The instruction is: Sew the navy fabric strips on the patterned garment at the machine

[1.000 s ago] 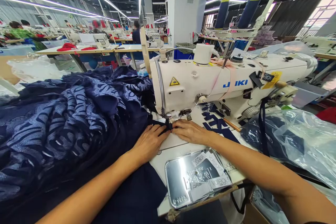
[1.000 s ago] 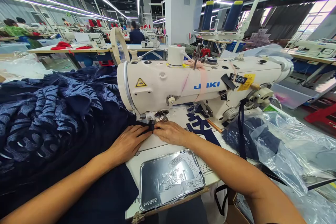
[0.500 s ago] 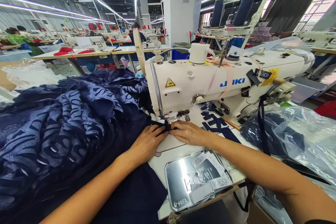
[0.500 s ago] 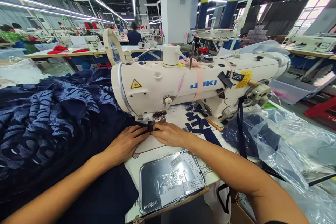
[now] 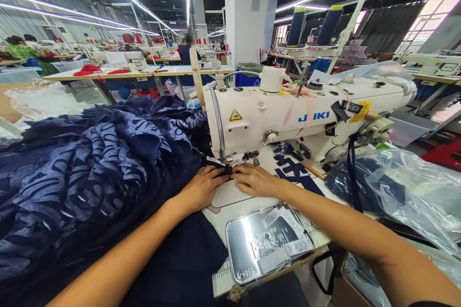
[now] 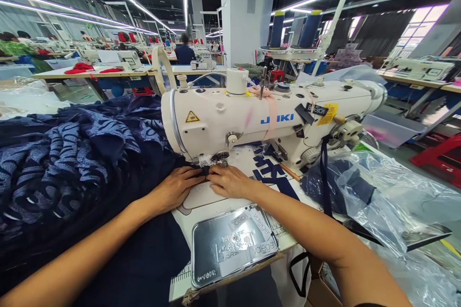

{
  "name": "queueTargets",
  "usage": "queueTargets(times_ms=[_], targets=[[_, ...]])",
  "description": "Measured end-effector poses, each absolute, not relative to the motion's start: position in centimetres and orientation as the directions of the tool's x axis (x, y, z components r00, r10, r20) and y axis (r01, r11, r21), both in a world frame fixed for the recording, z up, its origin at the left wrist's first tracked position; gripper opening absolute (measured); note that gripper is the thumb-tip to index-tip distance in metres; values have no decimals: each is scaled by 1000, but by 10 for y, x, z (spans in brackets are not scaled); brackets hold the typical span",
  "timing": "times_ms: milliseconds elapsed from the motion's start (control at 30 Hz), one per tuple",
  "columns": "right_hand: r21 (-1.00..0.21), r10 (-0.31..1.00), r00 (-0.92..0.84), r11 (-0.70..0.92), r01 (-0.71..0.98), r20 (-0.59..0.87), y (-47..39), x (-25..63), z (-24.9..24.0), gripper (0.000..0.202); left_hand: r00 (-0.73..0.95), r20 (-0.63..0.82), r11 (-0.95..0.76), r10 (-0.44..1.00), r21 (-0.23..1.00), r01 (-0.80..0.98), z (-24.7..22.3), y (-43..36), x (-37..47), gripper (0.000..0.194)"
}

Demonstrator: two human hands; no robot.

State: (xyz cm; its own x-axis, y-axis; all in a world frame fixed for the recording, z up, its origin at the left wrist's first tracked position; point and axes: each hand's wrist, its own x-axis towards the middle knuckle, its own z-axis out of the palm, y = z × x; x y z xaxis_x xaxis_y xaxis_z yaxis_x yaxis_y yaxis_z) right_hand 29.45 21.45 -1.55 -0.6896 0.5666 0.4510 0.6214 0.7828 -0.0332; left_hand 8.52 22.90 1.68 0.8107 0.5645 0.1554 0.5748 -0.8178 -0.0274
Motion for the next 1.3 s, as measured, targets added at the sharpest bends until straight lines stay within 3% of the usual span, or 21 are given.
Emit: queueTargets(times_ms=[167, 300, 433, 500, 667, 767, 867, 933, 1300], targets=[[-98, 602, -655, 766, 636, 457, 216, 299, -15, 29, 785, 143, -798, 602, 112, 592, 17, 243, 85, 44], [-229, 652, -606, 744, 628, 456, 225, 299, -16, 26, 777, 152, -791, 611, 162, 590, 18, 254, 86, 44], [-412, 838, -394, 533, 739, 378, 246, 290, -24, 24, 763, 186, -786, 619, 154, 599, 17, 255, 89, 39], [-435, 887, -315, 443, 784, 337, 255, 286, -27, 27, 749, 225, -778, 623, 85, 622, 16, 248, 91, 32], [-369, 870, -368, 476, 798, 327, 254, 286, -18, 22, 679, 303, -645, 669, -218, 732, 14, 223, 97, 25], [-228, 807, -488, 571, 789, 333, 245, 291, -6, 21, 654, 258, -578, 711, -317, 752, 14, 217, 98, 28], [-10, 711, -619, 659, 752, 333, 241, 294, 0, 24, 627, 188, -551, 756, -334, 765, 17, 219, 98, 41], [60, 670, -664, 687, 724, 332, 242, 296, -1, 24, 610, 147, -545, 778, -323, 773, 19, 223, 99, 46], [-34, 688, -617, 678, 734, 382, 247, 297, -19, 18, 628, 89, -594, 773, -247, 766, 22, 240, 101, 44]])
